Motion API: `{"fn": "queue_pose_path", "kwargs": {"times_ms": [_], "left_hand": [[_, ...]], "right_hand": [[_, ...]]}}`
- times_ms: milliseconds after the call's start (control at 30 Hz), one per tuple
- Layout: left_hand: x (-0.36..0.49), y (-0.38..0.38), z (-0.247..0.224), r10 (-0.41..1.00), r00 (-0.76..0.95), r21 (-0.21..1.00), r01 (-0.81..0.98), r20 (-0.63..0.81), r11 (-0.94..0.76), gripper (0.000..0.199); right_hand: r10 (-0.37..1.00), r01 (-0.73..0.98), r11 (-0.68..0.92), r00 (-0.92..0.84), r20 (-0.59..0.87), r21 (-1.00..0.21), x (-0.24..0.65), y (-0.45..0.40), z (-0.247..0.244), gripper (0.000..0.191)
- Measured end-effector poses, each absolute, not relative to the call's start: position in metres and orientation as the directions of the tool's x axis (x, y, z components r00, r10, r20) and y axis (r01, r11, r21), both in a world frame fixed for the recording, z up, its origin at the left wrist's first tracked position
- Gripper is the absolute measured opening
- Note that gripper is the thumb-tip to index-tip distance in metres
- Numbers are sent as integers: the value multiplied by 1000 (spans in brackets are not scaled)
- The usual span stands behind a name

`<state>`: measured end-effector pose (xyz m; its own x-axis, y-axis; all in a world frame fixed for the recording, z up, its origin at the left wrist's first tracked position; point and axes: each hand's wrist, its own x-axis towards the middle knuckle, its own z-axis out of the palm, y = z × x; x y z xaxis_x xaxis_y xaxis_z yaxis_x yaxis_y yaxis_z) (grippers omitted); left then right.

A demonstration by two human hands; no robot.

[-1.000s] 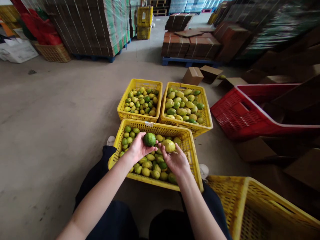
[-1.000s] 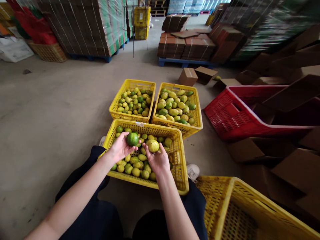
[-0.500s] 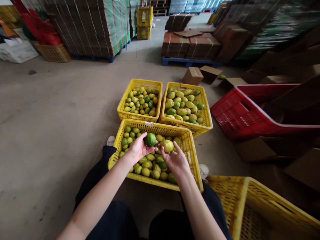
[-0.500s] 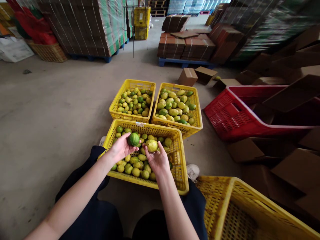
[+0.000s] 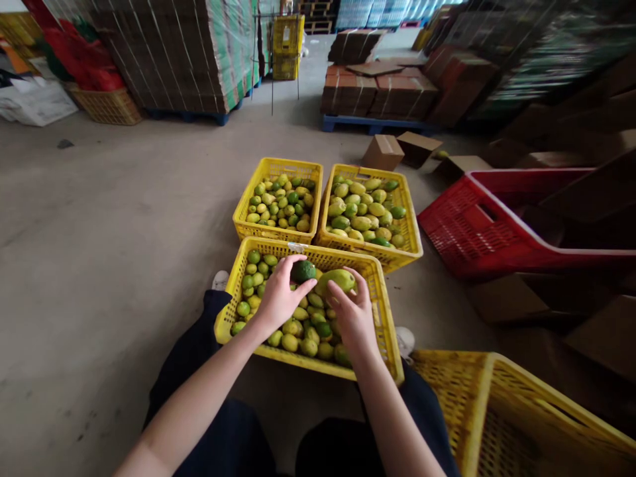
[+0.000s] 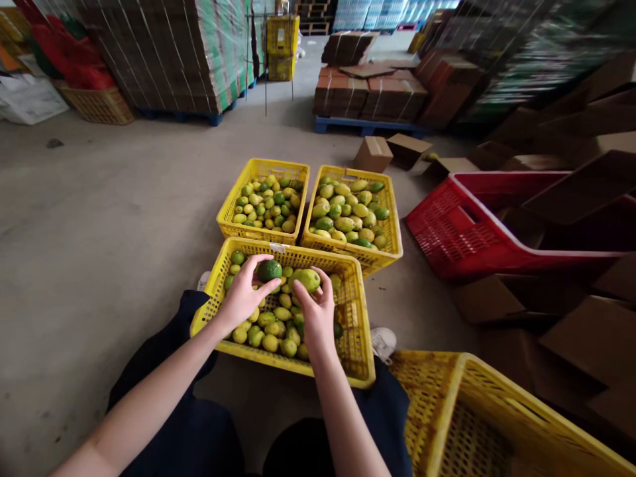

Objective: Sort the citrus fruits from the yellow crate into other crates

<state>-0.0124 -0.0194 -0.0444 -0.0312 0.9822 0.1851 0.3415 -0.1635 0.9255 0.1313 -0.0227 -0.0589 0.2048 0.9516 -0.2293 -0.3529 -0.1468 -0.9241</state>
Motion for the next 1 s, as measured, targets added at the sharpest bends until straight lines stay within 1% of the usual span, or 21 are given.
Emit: {"fn": "queue_pose_path", "kwargs": {"times_ms": [67, 133, 267, 400, 500, 567, 600, 667, 767, 800, 867, 1000], "left_hand": [[-12, -20, -44, 974, 2, 912, 352, 226, -212, 39], [-12, -19, -44, 966, 19, 898, 363, 258, -246, 39], [-11, -19, -44, 963, 39, 890, 374, 268, -263, 38], [-11, -21, -39, 974, 21, 913, 343, 226, -219, 37], [-10, -23, -33, 995, -1, 977, 191, 97, -95, 37], [-10, -21, -30, 999, -11, 999, 10, -44, 44, 34], [-10, -20, -29, 993, -16, 989, -90, -121, 119, 31], [-12, -16, -29, 964, -12, 928, -274, -267, 253, 26], [-16, -10, -29, 900, 42, 791, -460, -434, 404, 27], [-17, -9, -29, 884, 75, 751, -497, -462, 435, 29], [-17, -8, -28, 866, 149, 690, -547, -477, 474, 31], [-15, -11, -26, 872, 246, 659, -577, -424, 483, 27]], "right_hand": [[965, -178, -59, 241, -101, -982, 130, -24, -57, 52], [970, -97, 6, 244, -18, -995, 129, -25, -58, 54], [973, -87, 26, 229, 5, -996, 128, -25, -64, 58], [977, -129, 7, 210, -21, -992, 128, -25, -65, 52], [978, -174, -50, 189, -83, -984, 128, -26, -60, 47], [977, -224, -104, 160, -141, -969, 128, -25, -57, 38], [974, -268, -136, 138, -178, -954, 128, -25, -56, 32], [963, -396, -206, 79, -257, -895, 128, -23, -54, 24], [932, -575, -301, -11, -361, -760, 128, -21, -53, 23], [924, -600, -322, -31, -381, -732, 127, -21, -52, 25], [917, -595, -352, -64, -394, -723, 126, -22, -51, 27], [921, -550, -355, -70, -383, -756, 124, -25, -49, 26]]}}
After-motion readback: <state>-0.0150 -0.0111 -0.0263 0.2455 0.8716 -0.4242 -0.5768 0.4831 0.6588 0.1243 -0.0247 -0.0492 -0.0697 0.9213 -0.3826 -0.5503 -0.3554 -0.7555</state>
